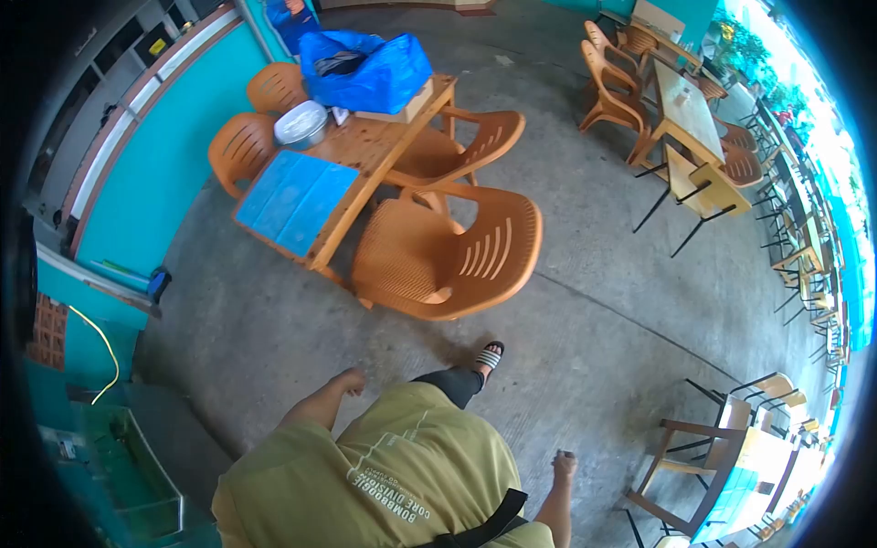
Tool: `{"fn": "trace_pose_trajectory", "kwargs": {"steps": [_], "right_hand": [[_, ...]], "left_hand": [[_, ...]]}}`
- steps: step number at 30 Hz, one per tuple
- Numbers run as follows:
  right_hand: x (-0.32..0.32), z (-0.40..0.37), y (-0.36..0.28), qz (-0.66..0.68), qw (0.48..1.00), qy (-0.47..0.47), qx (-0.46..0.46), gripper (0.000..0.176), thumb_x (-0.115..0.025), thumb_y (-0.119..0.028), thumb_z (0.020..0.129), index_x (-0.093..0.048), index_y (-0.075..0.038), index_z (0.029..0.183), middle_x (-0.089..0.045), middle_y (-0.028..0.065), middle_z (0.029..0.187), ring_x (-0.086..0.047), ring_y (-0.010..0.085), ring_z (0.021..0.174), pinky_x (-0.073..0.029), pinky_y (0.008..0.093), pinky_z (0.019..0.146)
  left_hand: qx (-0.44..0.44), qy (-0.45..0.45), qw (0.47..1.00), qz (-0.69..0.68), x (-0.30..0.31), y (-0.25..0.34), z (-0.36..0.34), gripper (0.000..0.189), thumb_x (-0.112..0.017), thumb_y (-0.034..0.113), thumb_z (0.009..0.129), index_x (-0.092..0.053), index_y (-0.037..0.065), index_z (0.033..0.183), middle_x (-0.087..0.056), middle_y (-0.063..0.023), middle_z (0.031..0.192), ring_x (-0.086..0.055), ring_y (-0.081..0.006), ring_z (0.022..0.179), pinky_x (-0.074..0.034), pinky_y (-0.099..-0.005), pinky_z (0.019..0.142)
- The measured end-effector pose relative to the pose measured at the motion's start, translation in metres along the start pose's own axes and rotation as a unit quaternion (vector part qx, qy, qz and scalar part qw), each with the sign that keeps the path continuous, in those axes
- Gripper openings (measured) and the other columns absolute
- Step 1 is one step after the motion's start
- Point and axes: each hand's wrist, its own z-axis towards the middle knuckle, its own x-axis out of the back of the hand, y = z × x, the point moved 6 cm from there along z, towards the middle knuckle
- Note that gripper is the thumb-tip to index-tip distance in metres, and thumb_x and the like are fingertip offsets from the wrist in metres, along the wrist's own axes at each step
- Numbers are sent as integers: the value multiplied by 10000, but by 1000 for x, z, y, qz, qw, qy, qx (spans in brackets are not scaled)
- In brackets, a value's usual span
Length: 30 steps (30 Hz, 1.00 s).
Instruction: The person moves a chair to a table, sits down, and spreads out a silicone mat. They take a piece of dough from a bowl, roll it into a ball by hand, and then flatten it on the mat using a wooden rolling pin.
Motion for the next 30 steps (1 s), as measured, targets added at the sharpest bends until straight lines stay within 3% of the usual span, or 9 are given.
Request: {"fn": "trace_pose_trajectory", "kwargs": {"steps": [3, 5, 8, 10, 14, 15, 16, 21, 30], "right_hand": [[-1, 32, -4, -89, 996, -9, 11, 276, -680, -248, 913, -680, 21, 976, -694, 91, 719, -669, 181, 599, -557, 347, 565], [12, 33, -18, -124, 992, -20, 16, 296, -668, -288, 921, -699, -4, 995, -723, 150, 779, -705, 255, 667, -577, 398, 630], [67, 44, -36, -338, 932, 45, 119, 306, -662, -319, 912, -714, -27, 989, -740, 209, 881, -725, 332, 787, -585, 453, 701], [101, 50, -37, -439, 877, -56, 189, 321, -674, -340, 882, -721, -36, 975, -738, 231, 949, -712, 387, 895, -579, 495, 773], [195, 77, -77, -176, 981, 28, -79, 213, -628, -157, 883, -679, 49, 871, -694, 146, 703, -685, 241, 611, -543, 397, 527], [205, 147, 37, -60, 991, 51, -106, 233, -660, -161, 898, -661, 65, 840, -653, 102, 657, -627, 179, 518, -506, 358, 464], [218, 158, 34, 13, 985, 129, -110, 223, -666, -157, 900, -660, 57, 836, -637, 90, 626, -627, 187, 515, -512, 365, 471], [257, 215, -67, 13, 994, 95, -51, 233, -684, -185, 885, -670, 41, 828, -670, 134, 664, -657, 238, 558, -531, 414, 512], [354, 505, -155, -349, 921, 60, 161, 283, -699, -242, 866, -675, 37, 822, -694, 198, 737, -689, 322, 658, -549, 480, 597]], "left_hand": [[48, -40, 996, 65, -9, 92, 0, 352, -546, 364, 988, -689, 42, 983, -703, -116, 749, -648, -219, 599, -516, -391, 529], [-34, -168, 980, 102, -33, 178, 19, 361, -529, 375, 1011, -679, 56, 934, -687, -87, 723, -635, -197, 589, -496, -378, 510], [-190, -175, 945, 201, -44, 361, 20, 405, -510, 419, 1046, -658, 60, 931, -668, -67, 746, -614, -169, 543, -504, -352, 522], [-240, -186, 935, 182, -44, 485, -1, 418, -512, 428, 1047, -634, 62, 887, -634, -38, 646, -584, -146, 491, -476, -335, 496], [-373, -124, 919, -20, -54, 698, -9, 407, -544, 423, 1047, -596, 47, 900, -612, -32, 630, -569, -131, 479, -459, -327, 464], [-385, -114, 916, -11, -61, 741, 0, 405, -556, 430, 1041, -594, 40, 942, -620, -27, 658, -580, -129, 497, -465, -314, 465], [-394, -106, 913, -2, -71, 777, 16, 409, -568, 438, 1036, -591, 32, 983, -628, -22, 686, -591, -127, 514, -470, -301, 466], [-390, -141, 907, -66, -125, 923, 40, 398, -568, 442, 1037, -568, 45, 1041, -674, -40, 824, -644, -111, 653, -514, -269, 534], [-294, -121, 927, -197, -206, 1080, 139, 386, -538, 397, 1042, -625, 48, 903, -675, -56, 757, -626, -131, 582, -489, -272, 456]]}}
